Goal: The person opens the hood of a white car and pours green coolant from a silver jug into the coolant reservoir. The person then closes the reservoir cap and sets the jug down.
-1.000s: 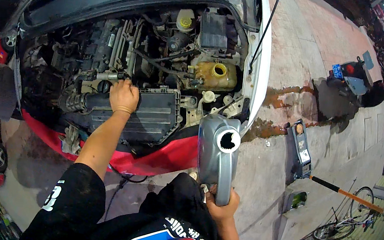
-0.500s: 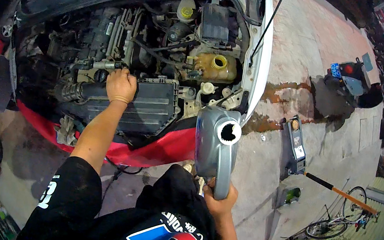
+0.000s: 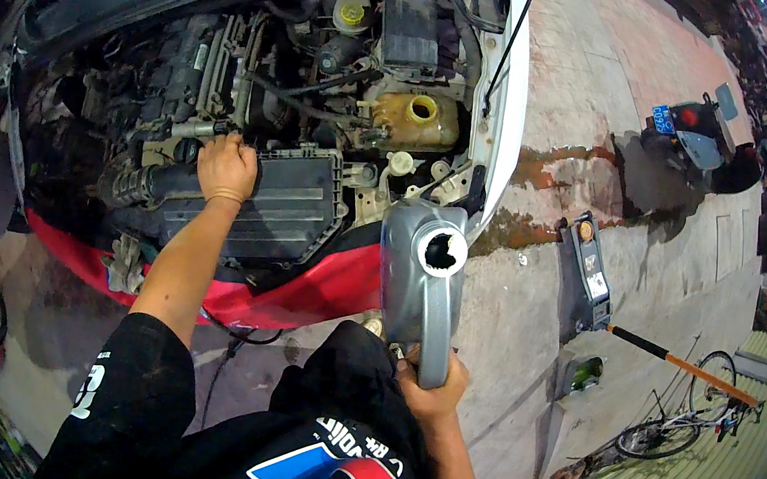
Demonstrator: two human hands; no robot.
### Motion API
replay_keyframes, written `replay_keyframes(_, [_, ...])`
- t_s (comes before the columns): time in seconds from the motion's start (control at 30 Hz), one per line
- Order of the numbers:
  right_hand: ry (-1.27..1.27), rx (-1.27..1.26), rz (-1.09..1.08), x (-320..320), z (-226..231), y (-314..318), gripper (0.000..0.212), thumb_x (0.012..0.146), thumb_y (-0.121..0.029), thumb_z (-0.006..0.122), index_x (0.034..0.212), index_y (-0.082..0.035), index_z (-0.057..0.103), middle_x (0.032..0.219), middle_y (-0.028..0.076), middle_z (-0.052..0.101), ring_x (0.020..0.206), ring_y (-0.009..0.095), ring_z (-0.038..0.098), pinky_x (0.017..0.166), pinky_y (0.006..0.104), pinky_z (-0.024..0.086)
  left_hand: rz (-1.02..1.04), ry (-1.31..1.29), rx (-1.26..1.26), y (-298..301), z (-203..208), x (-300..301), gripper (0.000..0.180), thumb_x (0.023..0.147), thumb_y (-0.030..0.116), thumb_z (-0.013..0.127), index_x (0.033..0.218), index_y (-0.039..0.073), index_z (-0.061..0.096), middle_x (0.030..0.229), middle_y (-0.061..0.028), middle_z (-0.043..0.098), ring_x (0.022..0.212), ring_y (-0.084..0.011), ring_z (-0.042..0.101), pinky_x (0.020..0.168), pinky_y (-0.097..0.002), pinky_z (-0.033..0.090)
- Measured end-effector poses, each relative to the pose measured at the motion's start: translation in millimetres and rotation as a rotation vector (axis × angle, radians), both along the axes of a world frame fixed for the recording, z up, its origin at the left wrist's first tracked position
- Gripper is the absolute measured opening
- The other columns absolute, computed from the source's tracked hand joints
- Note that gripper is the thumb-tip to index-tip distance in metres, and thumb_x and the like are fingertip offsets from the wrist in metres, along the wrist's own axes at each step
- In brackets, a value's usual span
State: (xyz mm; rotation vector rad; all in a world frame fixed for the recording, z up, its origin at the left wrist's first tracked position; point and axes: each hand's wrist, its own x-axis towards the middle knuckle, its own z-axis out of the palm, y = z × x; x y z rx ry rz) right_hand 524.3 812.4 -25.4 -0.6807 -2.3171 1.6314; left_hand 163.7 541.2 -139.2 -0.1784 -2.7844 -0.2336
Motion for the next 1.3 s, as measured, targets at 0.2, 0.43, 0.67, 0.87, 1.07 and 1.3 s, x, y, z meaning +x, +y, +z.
replay_keyframes(0.2, [-0.021, 0.002, -0.002, -3.5, 7.1, -2.0, 0.018, 0.070, -0.004, 0.075, 0.084, -0.002, 0.064, 0.075, 0.007, 0.067, 0.068, 0.016, 0.065, 0.067, 0.0308, 0.052, -0.016, 0.048, 0.003, -1.8, -3.2, -1.3, 0.027, 0.085, 0.025, 0.052, 0.092, 0.007, 0.071, 0.090, -0.0140, 0.068, 0.088, -0.0337, 0.063, 0.084, -0.0463, 0.047])
replay_keyframes(0.43, [0.019, -0.049, 0.007, -5.9, 9.3, -1.9, 0.018, 0.072, -0.002, 0.075, 0.087, -0.002, 0.064, 0.077, 0.006, 0.067, 0.071, 0.015, 0.065, 0.068, 0.0308, 0.053, -0.010, 0.021, 0.008, -1.7, -2.5, -1.5, 0.027, 0.084, 0.025, 0.053, 0.091, 0.007, 0.071, 0.088, -0.0138, 0.068, 0.086, -0.0338, 0.063, 0.083, -0.0465, 0.047])
replay_keyframes(0.67, [-0.103, -0.048, -0.108, -18.4, 29.6, 3.9, 0.018, 0.076, -0.003, 0.075, 0.089, -0.001, 0.063, 0.080, 0.006, 0.067, 0.066, 0.014, 0.064, 0.063, 0.0292, 0.053, -0.011, 0.011, -0.002, -1.8, -2.5, -2.2, 0.028, 0.085, 0.026, 0.051, 0.093, 0.007, 0.071, 0.090, -0.0141, 0.068, 0.087, -0.0335, 0.063, 0.083, -0.0473, 0.047])
replay_keyframes(0.87, [-0.075, -0.247, -0.275, -53.2, 67.4, 17.2, 0.019, 0.075, 0.002, 0.072, 0.090, 0.000, 0.060, 0.073, 0.006, 0.064, 0.061, 0.014, 0.063, 0.056, 0.0287, 0.051, 0.007, -0.036, 0.021, -1.6, -1.2, -1.0, 0.026, 0.086, 0.024, 0.052, 0.093, 0.006, 0.069, 0.095, -0.0132, 0.069, 0.092, -0.0341, 0.062, 0.087, -0.0465, 0.047])
replay_keyframes(1.07, [-0.061, -0.131, -0.322, -59.3, 82.2, 13.3, 0.018, 0.077, 0.003, 0.071, 0.090, -0.001, 0.058, 0.075, 0.006, 0.063, 0.060, 0.014, 0.063, 0.056, 0.0290, 0.052, -0.014, -0.083, 0.000, -3.1, -4.1, 0.8, 0.026, 0.086, 0.025, 0.052, 0.094, 0.006, 0.069, 0.094, -0.0137, 0.068, 0.090, -0.0344, 0.062, 0.086, -0.0472, 0.047])
replay_keyframes(1.3, [-0.034, -0.194, -0.371, -41.1, 45.5, -10.5, 0.026, 0.083, -0.001, 0.073, 0.102, 0.001, 0.056, 0.081, 0.008, 0.064, 0.066, 0.018, 0.066, 0.060, 0.0314, 0.056, -0.015, 0.024, 0.065, -3.8, -3.6, -2.3, 0.027, 0.086, 0.026, 0.052, 0.095, 0.007, 0.068, 0.093, -0.0148, 0.068, 0.090, -0.0355, 0.064, 0.085, -0.0491, 0.047])
